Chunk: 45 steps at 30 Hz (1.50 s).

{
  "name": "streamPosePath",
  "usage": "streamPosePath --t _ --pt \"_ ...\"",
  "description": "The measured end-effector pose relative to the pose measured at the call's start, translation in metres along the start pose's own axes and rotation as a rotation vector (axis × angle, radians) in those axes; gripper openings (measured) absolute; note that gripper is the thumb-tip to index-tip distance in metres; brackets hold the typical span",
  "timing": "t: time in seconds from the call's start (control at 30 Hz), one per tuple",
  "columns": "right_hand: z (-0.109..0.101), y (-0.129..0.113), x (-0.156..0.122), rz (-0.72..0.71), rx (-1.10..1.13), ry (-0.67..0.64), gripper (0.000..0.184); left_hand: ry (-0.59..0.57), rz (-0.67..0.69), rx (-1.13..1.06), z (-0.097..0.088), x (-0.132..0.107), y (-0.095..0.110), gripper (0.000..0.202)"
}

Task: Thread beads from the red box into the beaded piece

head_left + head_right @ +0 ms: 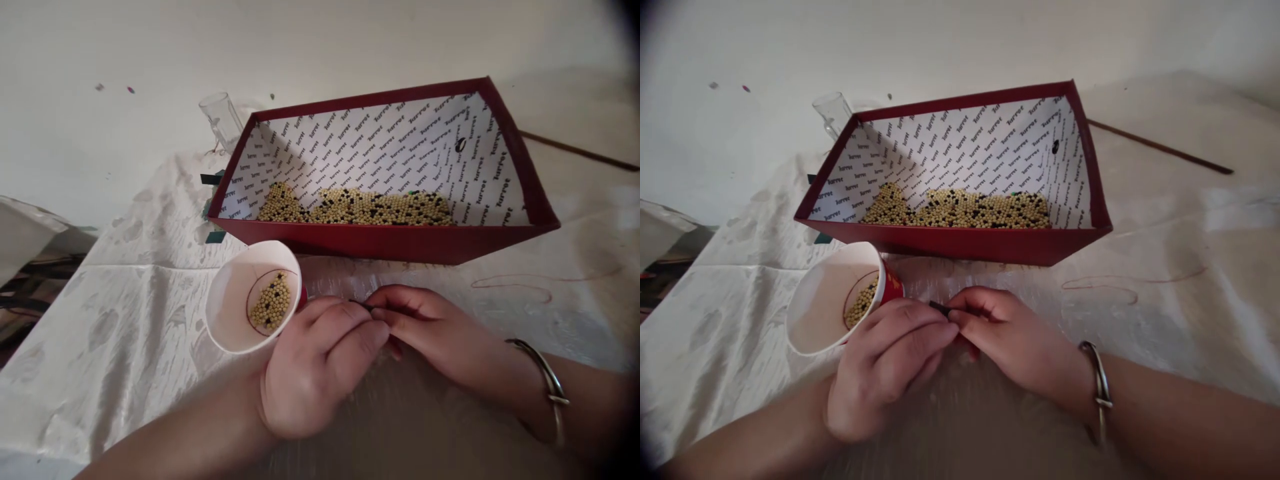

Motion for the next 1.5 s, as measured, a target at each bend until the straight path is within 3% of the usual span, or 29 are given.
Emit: streamPosePath --t 0.27,0.77,1.1,1.5 --pt "0.003 0.001 -0.011 0.023 0.116 -0.003 0.010 -0.005 -0.085 0.005 0.004 0.002 -0.001 0.016" --pt "0.003 -0.015 -0.010 -0.093 0.061 -0.017 0.021 0.005 -0.106 0.066 0.003 0.001 -0.006 0.012" --pt "0.001 -0.019 -0.011 -0.087 0.034 0.045 0.020 -0.006 -0.103 0.114 0.004 -0.001 -0.005 0.014" --pt "0.004 -0.021 -0.011 -0.123 0.045 0.005 0.019 0.026 -0.095 0.142 0.001 -0.001 -0.001 0.007"
Point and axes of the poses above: each hand's wrist, its own x-axis towards the middle knuckle, its own z-axis out of the palm, y = z × x, the point moved 10 cm from there along x, towards the middle knuckle, and after that the axes turned 13 degrees about -z, right-handed, at the moved point
